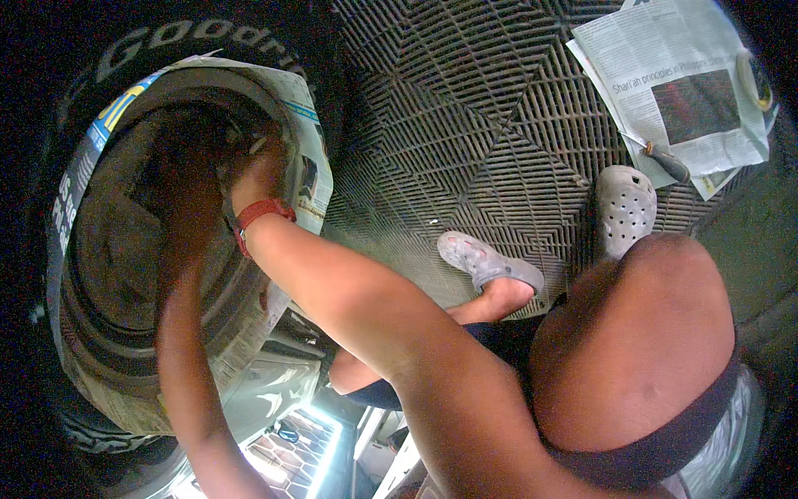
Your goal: The person applies masking tape to the inner rim of a car tire that is lined with newspaper. They repeatedly tear off pieces of tape and press them along the tire's inner edge, working around the circumference.
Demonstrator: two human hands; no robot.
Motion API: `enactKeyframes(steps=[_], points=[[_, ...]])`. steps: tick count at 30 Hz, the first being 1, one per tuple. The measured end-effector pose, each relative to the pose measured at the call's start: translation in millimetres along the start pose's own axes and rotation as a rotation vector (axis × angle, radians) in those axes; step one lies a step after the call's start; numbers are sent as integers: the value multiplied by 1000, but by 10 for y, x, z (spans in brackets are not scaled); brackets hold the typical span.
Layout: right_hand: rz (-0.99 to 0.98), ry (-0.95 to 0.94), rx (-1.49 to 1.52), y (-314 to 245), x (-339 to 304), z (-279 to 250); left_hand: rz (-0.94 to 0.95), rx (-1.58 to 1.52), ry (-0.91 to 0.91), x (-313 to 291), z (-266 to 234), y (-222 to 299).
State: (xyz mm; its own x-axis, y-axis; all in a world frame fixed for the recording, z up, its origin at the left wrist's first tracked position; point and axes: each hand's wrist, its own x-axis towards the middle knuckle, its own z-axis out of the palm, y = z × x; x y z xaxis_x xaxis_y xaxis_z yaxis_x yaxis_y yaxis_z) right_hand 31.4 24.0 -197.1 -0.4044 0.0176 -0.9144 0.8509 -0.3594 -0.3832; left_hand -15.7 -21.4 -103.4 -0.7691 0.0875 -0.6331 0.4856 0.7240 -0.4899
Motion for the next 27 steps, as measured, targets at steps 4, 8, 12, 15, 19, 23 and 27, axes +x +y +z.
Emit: enactKeyframes(steps=[4, 8, 12, 15, 19, 23, 27], points=[[-192, 108, 8, -24, 62, 15, -5, 23, 34, 108, -104, 93], [-146, 4, -54, 69, 29, 20, -23, 3, -6, 1, -138, 94], [-130, -93, 122, 340, 195, 177, 40, 99, -21, 104, -235, 87], [-41, -212, 193, 360, 277, 265, 37, 46, -13, 167, -237, 68], [-6, -372, -147, 297, 126, 93, -24, -3, -45, -41, -128, 91], [-77, -210, -16, 264, 227, 204, 34, 44, 8, 93, -153, 47], [-51, -196, -3, 232, 178, 219, 48, 4, -23, 82, -134, 43]])
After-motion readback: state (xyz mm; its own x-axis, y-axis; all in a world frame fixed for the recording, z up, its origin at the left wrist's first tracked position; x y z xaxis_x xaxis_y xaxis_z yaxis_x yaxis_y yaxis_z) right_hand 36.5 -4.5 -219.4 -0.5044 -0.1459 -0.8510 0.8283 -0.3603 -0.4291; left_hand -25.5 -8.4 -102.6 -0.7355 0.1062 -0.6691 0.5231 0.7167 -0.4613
